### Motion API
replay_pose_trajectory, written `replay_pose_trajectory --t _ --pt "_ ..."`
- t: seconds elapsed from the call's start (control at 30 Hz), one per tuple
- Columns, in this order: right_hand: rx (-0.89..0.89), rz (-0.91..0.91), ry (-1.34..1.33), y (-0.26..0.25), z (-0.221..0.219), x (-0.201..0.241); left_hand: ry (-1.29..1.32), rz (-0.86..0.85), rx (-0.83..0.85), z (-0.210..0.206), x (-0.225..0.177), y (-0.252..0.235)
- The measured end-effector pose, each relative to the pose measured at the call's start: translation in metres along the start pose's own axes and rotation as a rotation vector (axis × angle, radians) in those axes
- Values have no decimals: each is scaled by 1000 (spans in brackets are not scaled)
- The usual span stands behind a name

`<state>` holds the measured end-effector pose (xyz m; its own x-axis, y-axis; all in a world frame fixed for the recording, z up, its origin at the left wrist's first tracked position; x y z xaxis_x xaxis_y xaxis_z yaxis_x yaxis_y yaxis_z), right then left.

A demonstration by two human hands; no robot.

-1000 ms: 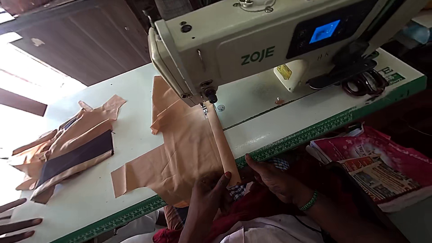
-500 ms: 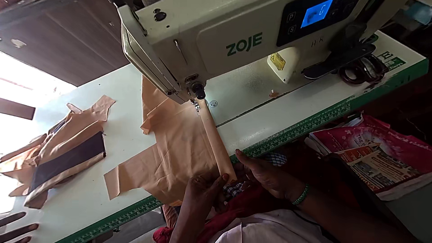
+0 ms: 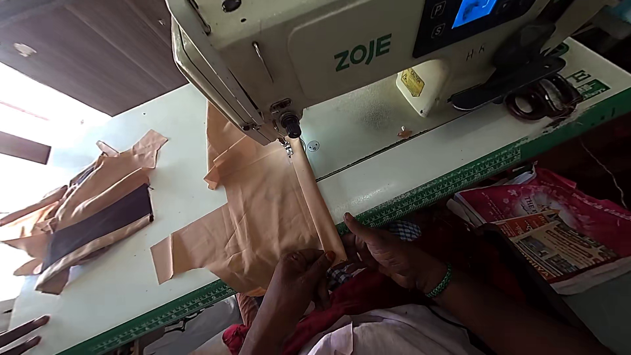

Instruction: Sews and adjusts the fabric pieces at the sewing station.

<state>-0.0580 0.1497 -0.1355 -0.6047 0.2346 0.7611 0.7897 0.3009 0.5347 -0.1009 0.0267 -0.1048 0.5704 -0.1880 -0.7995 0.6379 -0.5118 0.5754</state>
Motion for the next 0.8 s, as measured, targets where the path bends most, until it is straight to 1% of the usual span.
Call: replay_pose_trajectory --t 0.3,0.43,0.57,0.63,0.7,0.73,0.77,0.8 --pt "2 5 -60 -3 -3 1 -87 -22 -23 3 -1 -2" --pt "-4 -5 -66 -2 -5 3 -111 0 -39 3 0 -2" --pt "-39 24 43 -1 -6 12 -109 18 -33 0 1 -3" --pt "-87 31 86 -2 -5 13 -120 29 -8 -3 2 -4" --pt "-136 31 104 -3 -4 11 -210 45 56 -3 0 -4" --pt "-152 23 108 -4 -3 10 -307 36 97 0 -4 -2" --pt "-158 19 104 -4 -3 10 -423 -13 106 6 -14 0" --pt "-158 13 94 -4 -3 10 -546 -120 54 17 -28 4"
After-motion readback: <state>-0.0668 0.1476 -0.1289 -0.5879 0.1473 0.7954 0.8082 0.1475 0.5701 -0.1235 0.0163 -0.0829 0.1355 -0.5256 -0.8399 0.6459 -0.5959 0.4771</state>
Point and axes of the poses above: each hand's wrist, its own y-axis away from the middle knuckle, its own z-axis out of the back of the hand, x = y × z, the point moved 9 cm from there along -y, towards the middle knuckle, and after that the axes turned 8 degrees about y, right-handed, at the moved point
